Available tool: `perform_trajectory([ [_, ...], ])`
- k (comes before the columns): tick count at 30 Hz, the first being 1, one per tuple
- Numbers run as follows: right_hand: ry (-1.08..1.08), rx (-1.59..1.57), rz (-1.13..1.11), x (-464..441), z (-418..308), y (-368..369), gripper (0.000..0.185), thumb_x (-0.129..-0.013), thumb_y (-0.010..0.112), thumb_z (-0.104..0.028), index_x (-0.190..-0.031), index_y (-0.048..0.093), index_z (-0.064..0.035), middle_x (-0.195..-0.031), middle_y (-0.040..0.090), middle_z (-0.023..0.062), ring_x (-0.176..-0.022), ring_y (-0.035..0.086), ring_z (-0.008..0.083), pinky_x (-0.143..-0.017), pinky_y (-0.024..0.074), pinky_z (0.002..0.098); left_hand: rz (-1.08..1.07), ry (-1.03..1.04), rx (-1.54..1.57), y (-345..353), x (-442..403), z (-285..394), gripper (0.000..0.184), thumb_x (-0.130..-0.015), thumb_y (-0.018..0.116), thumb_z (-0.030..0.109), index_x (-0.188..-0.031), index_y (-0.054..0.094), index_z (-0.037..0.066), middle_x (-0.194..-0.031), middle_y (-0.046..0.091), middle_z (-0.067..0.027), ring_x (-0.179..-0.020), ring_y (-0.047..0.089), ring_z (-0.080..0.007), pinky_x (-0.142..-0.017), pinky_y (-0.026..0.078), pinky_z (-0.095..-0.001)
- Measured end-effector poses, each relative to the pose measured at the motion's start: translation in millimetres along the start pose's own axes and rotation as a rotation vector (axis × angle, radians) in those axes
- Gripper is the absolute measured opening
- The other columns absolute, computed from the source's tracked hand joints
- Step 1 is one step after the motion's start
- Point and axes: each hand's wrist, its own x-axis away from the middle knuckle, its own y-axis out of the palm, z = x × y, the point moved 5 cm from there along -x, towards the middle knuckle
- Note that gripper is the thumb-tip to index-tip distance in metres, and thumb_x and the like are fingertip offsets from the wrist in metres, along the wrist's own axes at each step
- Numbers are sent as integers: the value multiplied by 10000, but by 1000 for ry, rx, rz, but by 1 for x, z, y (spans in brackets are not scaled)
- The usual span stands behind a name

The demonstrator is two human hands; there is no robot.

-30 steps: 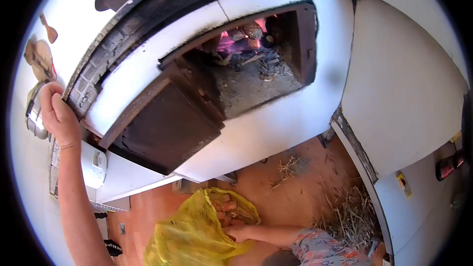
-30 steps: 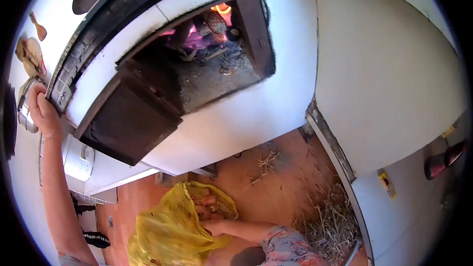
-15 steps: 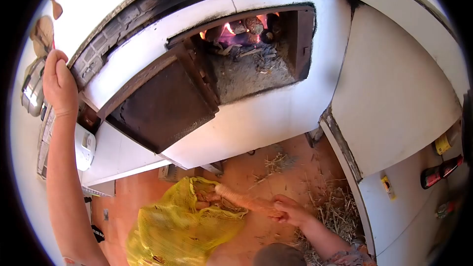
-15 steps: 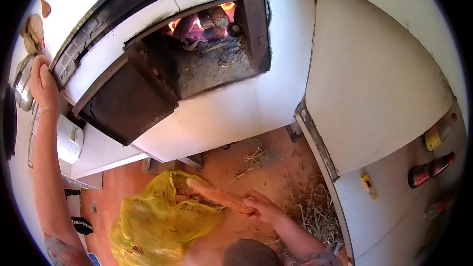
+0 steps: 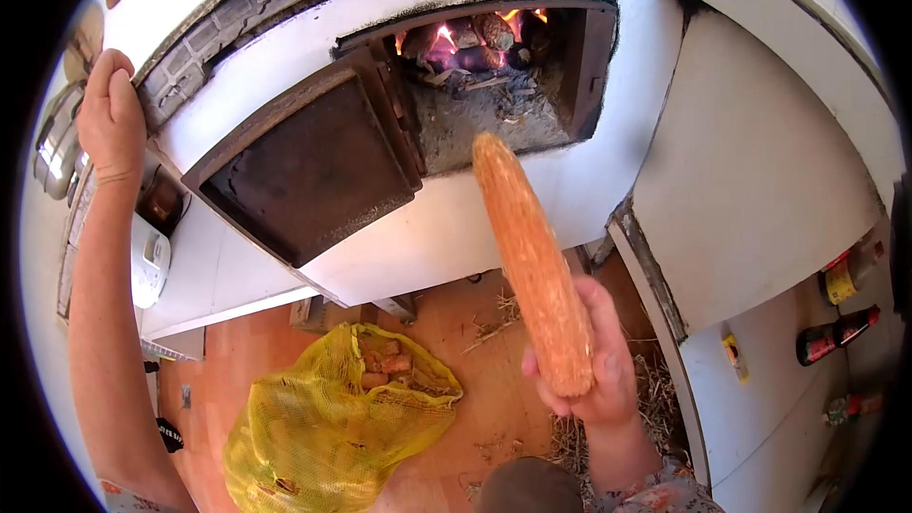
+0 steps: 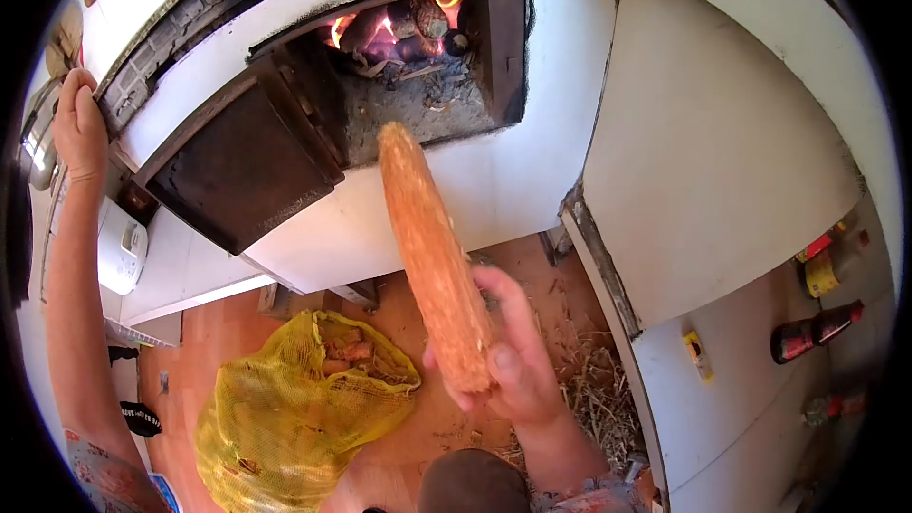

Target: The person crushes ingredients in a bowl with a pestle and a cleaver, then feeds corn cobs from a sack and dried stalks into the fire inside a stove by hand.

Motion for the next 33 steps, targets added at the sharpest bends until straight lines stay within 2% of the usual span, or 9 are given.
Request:
perform_trajectory([
  [4, -84, 122, -24, -39, -16, 22, 614, -817, 481, -309, -1262, 115, -94, -836, 541, 152, -485, 491, 119, -390, 358, 174, -5, -2, 25, 1, 0, -1, 178, -785, 340, 205, -776, 490, 110, -729, 494, -97, -684, 508, -247, -640, 396, -299],
  [7, -128, 278, -6, -75, -21, 34, 654, -805, 489, -388, -1254, 157, -47, -970, 480, 168, -665, 518, 161, -366, 353, 183, -4, 3, 24, 0, 0, 1, 177, -784, 336, 197, -766, 486, 105, -725, 492, -96, -677, 505, -250, -632, 393, -303],
  [9, -298, 222, 170, -99, -32, 40, 549, -834, 472, -327, -1236, 215, -56, -856, 513, 155, -577, 497, 145, -387, 325, 182, 9, 24, 33, 0, 0, 5, 173, -782, 333, 190, -756, 479, 100, -715, 487, -97, -663, 498, -247, -620, 389, -307],
  [12, -350, 214, 157, -141, -33, 32, 463, -845, 469, -286, -1198, 275, -58, -804, 518, 128, -514, 472, 136, -384, 316, 193, 12, 15, 23, 0, 0, 6, 166, -778, 336, 181, -754, 478, 98, -702, 480, -96, -643, 486, -235, -609, 384, -303],
  [15, -376, 157, 230, -178, -35, 26, 513, -819, 515, -286, -1195, 248, -62, -741, 506, 75, -446, 473, 109, -359, 329, 171, 23, 25, 34, -1, 1, 8, 160, -775, 336, 168, -749, 476, 95, -689, 472, -94, -632, 475, -219, -606, 381, -293],
  [22, -480, 108, 286, -242, -38, 15, 483, -770, 528, -185, -1165, 281, -60, -720, 516, 57, -438, 471, 107, -355, 335, 186, 23, 37, 42, -3, 1, 13, 156, -773, 335, 156, -737, 466, 78, -667, 454, -92, -614, 456, -202, -598, 373, -283],
  [27, -418, 193, 210, -253, -43, 14, 473, -724, 542, -94, -1139, 316, -68, -744, 536, 54, -469, 485, 101, -379, 344, 187, -26, 29, 56, -1, 2, 10, 121, -794, 331, 108, -755, 429, 48, -699, 431, -63, -649, 422, -149, -628, 350, -231],
  [32, -449, 199, 207, -263, -48, 7, 458, -682, 543, -30, -1105, 368, -52, -766, 548, 71, -476, 492, 115, -382, 351, 204, -25, 42, 84, -1, 1, 12, 115, -786, 337, 104, -746, 423, 39, -694, 425, -68, -642, 417, -151, -625, 350, -233],
  [33, -421, 168, 238, -271, -49, 4, 381, -700, 521, -24, -1057, 387, -47, -777, 552, 79, -524, 503, 124, -427, 381, 211, -13, 44, 98, -2, 1, 12, 117, -782, 338, 103, -743, 425, 35, -690, 424, -72, -639, 418, -154, -624, 351, -235],
])
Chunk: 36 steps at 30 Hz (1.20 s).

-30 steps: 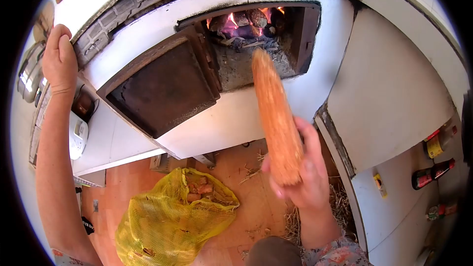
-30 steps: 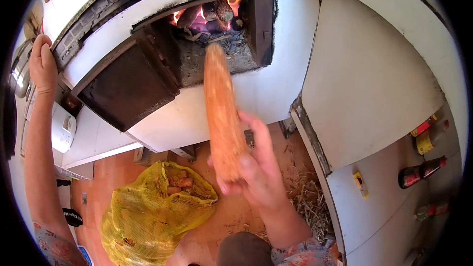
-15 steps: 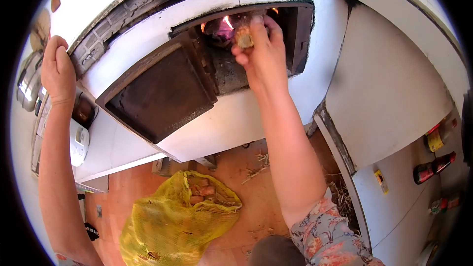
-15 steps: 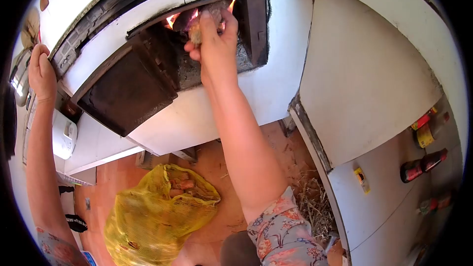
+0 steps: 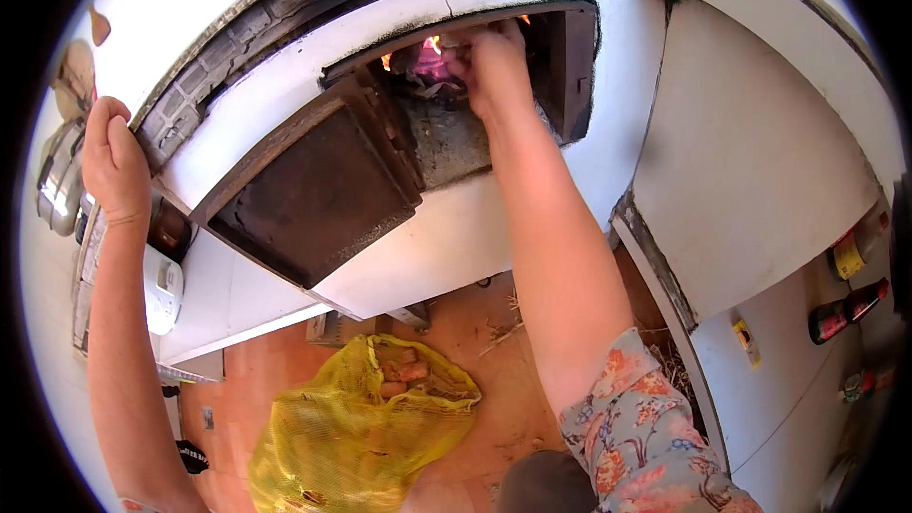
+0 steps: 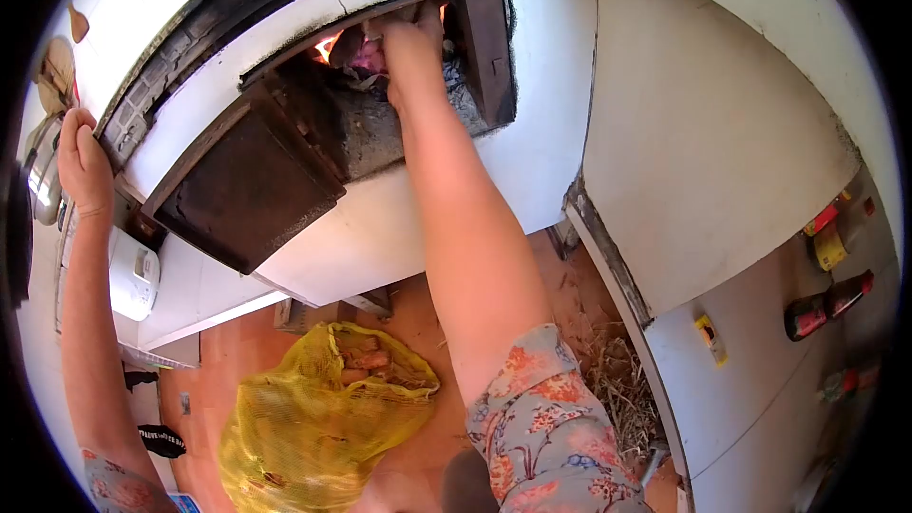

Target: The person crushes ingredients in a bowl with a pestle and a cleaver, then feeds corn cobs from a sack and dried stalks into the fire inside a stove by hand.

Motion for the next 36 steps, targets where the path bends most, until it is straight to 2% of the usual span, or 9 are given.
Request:
perform_trajectory([
  [9, -296, 618, 152, -20, 9, -22, 254, -743, 526, -65, -946, 389, 3, -750, 562, 117, -518, 578, 162, -389, 396, 218, 10, -20, -6, -1, -1, 5, 146, -774, 338, 107, -748, 461, 35, -674, 439, -91, -639, 443, -184, -628, 366, -264],
  [12, -115, 337, 174, 3, 6, -11, 365, -668, 621, -104, -935, 441, 68, -951, 546, 188, -843, 554, 306, -762, 426, 323, 35, -20, -8, -2, -1, 5, 143, -762, 344, 124, -727, 468, 64, -663, 446, -80, -609, 447, -188, -594, 373, -268],
  [15, -469, 523, 236, -15, 11, -13, 311, -693, 603, -91, -901, 450, 81, -873, 566, 204, -776, 573, 317, -709, 445, 341, 40, -2, 19, -2, -1, 6, 144, -761, 346, 129, -726, 470, 65, -661, 447, -81, -610, 448, -188, -595, 373, -269],
  [20, -357, 437, 291, -51, 27, -24, 175, -729, 517, -50, -806, 535, 106, -787, 577, 244, -787, 573, 340, -673, 436, 342, 43, 6, 16, -2, -1, 6, 146, -760, 346, 132, -727, 472, 66, -657, 449, -86, -612, 453, -192, -592, 374, -277],
  [23, -477, 434, 258, -52, 24, -22, 85, -771, 407, 56, -815, 477, 38, -657, 544, 111, -417, 492, 130, -339, 368, 216, 30, -8, -1, -2, -1, 5, 149, -762, 346, 133, -728, 476, 69, -659, 456, -88, -615, 458, -196, -593, 376, -280],
  [25, -143, 390, 235, -22, 10, -16, 76, -786, 404, 41, -819, 473, 40, -688, 554, 111, -429, 506, 123, -343, 375, 216, 22, -18, -16, -1, -1, 5, 151, -763, 345, 132, -728, 478, 70, -660, 460, -88, -616, 461, -199, -594, 376, -281],
  [29, -476, 502, 285, -33, 23, -27, 85, -794, 397, 39, -828, 474, 28, -733, 561, 112, -422, 497, 96, -349, 368, 203, 35, -13, -11, -1, -1, 3, 154, -764, 344, 134, -728, 480, 73, -666, 467, -90, -621, 468, -201, -597, 378, -285],
  [32, -415, 509, 198, -23, 15, -22, 291, -665, 559, -9, -925, 461, 78, -849, 547, 245, -818, 541, 373, -707, 438, 362, 47, -11, -2, -2, 0, 3, 155, -766, 344, 137, -728, 480, 73, -668, 469, -90, -622, 469, -200, -600, 379, -284],
  [36, -520, 974, 185, 3, -7, -3, 349, -647, 566, -5, -969, 453, 68, -974, 489, 252, -945, 476, 373, -787, 409, 377, 40, -31, -14, -2, -1, 5, 155, -772, 345, 137, -729, 480, 75, -673, 472, -85, -626, 468, -195, -605, 379, -276],
])
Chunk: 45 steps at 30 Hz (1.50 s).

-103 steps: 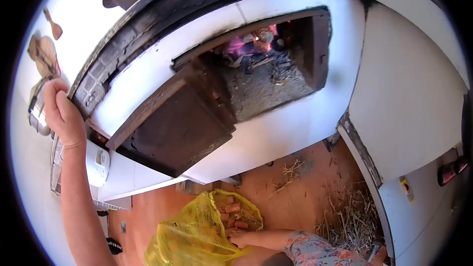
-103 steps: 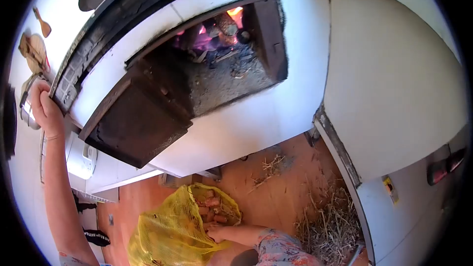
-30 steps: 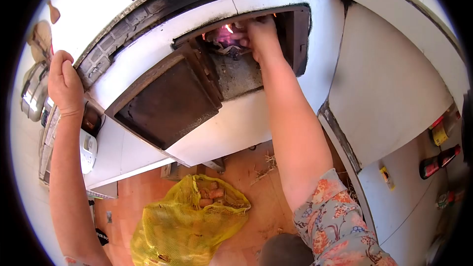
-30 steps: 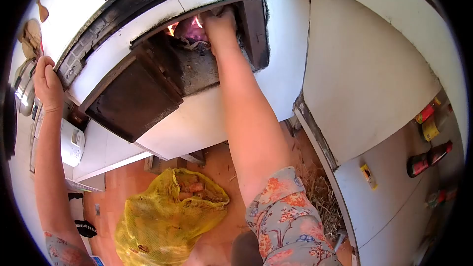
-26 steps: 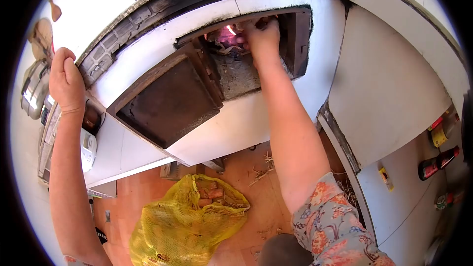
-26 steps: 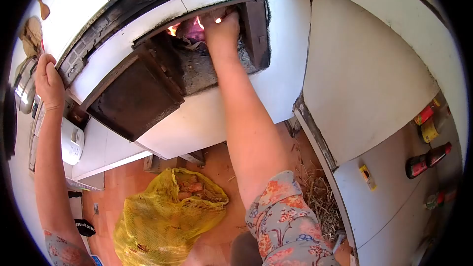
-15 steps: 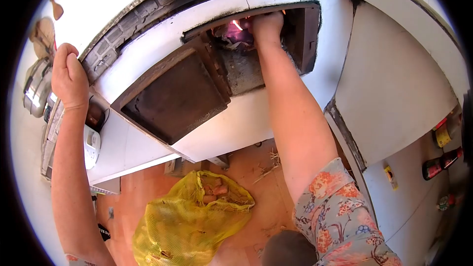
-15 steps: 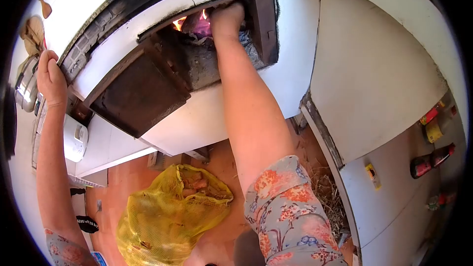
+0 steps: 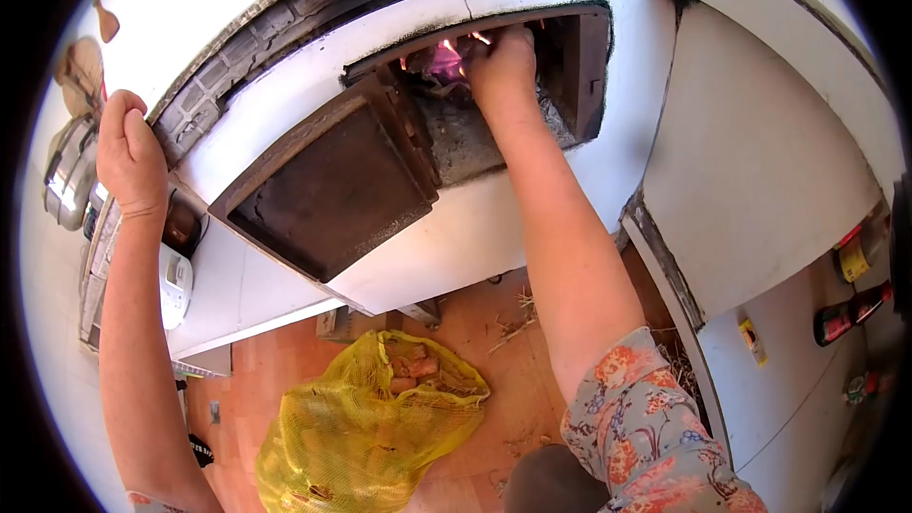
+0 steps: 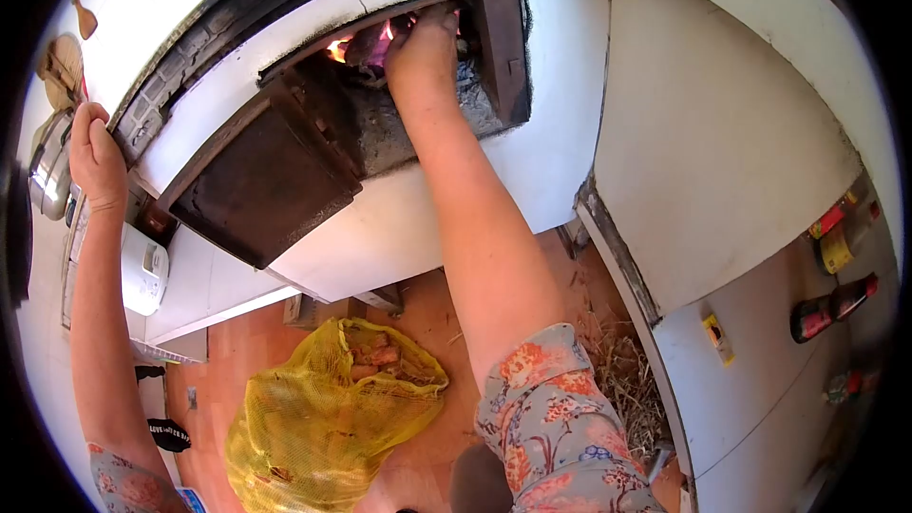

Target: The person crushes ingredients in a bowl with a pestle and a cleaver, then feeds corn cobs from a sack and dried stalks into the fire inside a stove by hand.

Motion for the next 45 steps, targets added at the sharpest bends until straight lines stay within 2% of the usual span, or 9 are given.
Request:
perform_trajectory([
  [5, 24, 349, -200, -2, -12, 5, 379, -654, 580, -28, -1026, 523, 20, -1149, 417, 209, -1060, 400, 341, -875, 366, 346, 2, 23, -2, 0, 0, -1, 153, -772, 347, 141, -731, 480, 77, -673, 470, -86, -624, 466, -196, -605, 380, -277],
  [8, -202, 479, -86, -11, -4, 12, 256, -662, 596, -103, -916, 602, -72, -1020, 524, 160, -954, 480, 324, -811, 408, 372, 4, 26, -1, -1, 0, 0, 155, -770, 345, 146, -734, 480, 79, -675, 472, -91, -623, 470, -205, -601, 382, -286],
  [15, -3, 559, -359, -6, -16, -4, 327, -675, 567, -79, -1001, 560, -67, -1032, 520, 172, -978, 489, 306, -831, 408, 349, -34, -20, -22, 2, 0, -6, 167, -766, 347, 167, -747, 494, 92, -690, 488, -102, -640, 494, -229, -599, 389, -308],
  [25, -347, -160, -396, 97, -83, -81, 150, -741, 489, -36, -879, 491, 21, -861, 529, 204, -781, 530, 341, -647, 437, 369, -16, 14, -4, 0, -1, 0, 164, -773, 345, 140, -743, 493, 78, -684, 488, -99, -631, 487, -229, -605, 386, -305],
  [30, 28, -268, -938, 233, -27, -74, 153, -777, 493, -52, -924, 525, -20, -775, 560, 104, -693, 552, 209, -633, 436, 277, 48, 9, -218, 7, -3, -28, 347, -804, 400, 330, -947, 586, 74, -935, 573, -171, -875, 544, -299, -764, 400, -333],
  [32, 239, -319, -1195, 301, 11, -65, 159, -786, 478, -70, -930, 517, -15, -763, 567, 88, -684, 535, 141, -617, 430, 269, -52, 5, -400, 3, 5, -27, 392, -811, 386, 361, -891, 599, 41, -894, 582, -177, -846, 547, -317, -743, 410, -346],
  [34, 417, -234, -1456, 357, 38, -63, 165, -791, 470, -61, -944, 506, -11, -765, 568, 89, -675, 526, 146, -616, 428, 275, -152, -215, 228, 5, -1, 18, 259, -843, 342, 151, -693, 413, -48, -681, 449, -87, -606, 441, -180, -599, 381, -307],
  [37, 522, -186, -1647, 414, 65, -54, 187, -802, 452, -58, -977, 489, -2, -831, 577, 109, -746, 548, 179, -664, 435, 284, -38, -81, 83, -3, 8, 12, 253, -841, 346, 155, -706, 426, -44, -694, 460, -90, -623, 449, -183, -611, 383, -305],
  [45, 368, -100, -1588, 529, 85, -1, 358, -799, 429, -44, -1152, 373, -26, -1065, 500, 190, -994, 489, 279, -823, 396, 347, -15, -60, 3, -10, 31, -7, 243, -837, 357, 164, -740, 463, -32, -730, 488, -99, -669, 470, -191, -643, 387, -297],
])
